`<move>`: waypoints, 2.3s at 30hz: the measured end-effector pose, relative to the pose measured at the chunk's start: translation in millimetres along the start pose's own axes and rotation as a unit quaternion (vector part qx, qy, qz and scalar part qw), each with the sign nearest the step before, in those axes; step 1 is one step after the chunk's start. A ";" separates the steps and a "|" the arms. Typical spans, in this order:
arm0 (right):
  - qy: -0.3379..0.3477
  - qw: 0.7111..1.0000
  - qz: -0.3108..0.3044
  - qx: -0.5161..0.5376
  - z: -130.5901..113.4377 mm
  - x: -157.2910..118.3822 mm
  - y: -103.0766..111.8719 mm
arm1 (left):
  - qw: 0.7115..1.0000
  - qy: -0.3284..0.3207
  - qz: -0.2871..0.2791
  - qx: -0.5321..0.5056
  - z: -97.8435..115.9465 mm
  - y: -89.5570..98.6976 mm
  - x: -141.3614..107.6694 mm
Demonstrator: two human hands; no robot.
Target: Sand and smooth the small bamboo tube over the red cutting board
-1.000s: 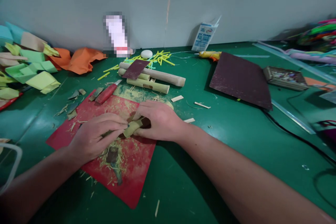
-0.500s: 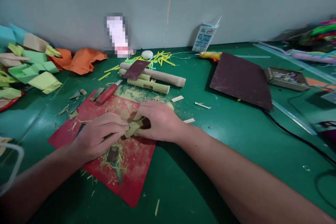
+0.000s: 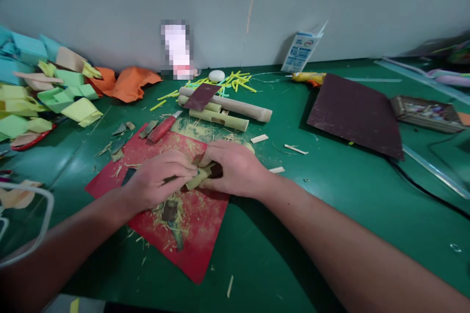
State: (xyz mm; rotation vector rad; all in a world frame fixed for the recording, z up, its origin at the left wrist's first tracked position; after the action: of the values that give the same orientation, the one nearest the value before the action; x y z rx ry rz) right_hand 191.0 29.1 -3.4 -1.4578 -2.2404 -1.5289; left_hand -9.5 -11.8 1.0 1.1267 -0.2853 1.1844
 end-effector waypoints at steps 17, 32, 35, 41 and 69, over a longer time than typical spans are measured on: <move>-0.004 1.000 -0.002 -0.003 -0.1 -0.5 0.0 | 1.000 -0.021 -0.013 0.016 2.0 -0.8 2.6; -0.002 1.000 0.000 -0.002 -0.2 -0.7 0.1 | 0.989 0.130 0.020 0.060 7.7 -1.0 -4.2; 0.003 1.000 0.003 -0.004 -0.1 -1.0 0.0 | 0.992 0.106 0.026 0.055 8.7 -2.1 -3.8; 0.014 1.000 0.006 0.001 -0.3 -1.0 -0.5 | 0.991 0.122 0.034 0.046 8.9 -1.0 -4.3; 0.016 1.000 0.005 -0.012 0.5 -0.7 -1.2 | 0.970 0.221 0.086 0.048 9.4 -5.2 -2.5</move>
State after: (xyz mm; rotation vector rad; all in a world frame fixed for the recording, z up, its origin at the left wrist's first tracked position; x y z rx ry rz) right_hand 190.7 28.9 -4.9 -1.4374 -2.2017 -1.5700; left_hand -2.8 -20.6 0.8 0.9011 0.0178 1.5809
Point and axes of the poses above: each hand's wrist, its own x-axis towards the middle knuckle, its own y-axis out of the back of the hand, z = x × y, the point moved 2 cm from there along x, towards the middle knuckle, and after that the axes turned 15 degrees about z, right-handed, at the moved point
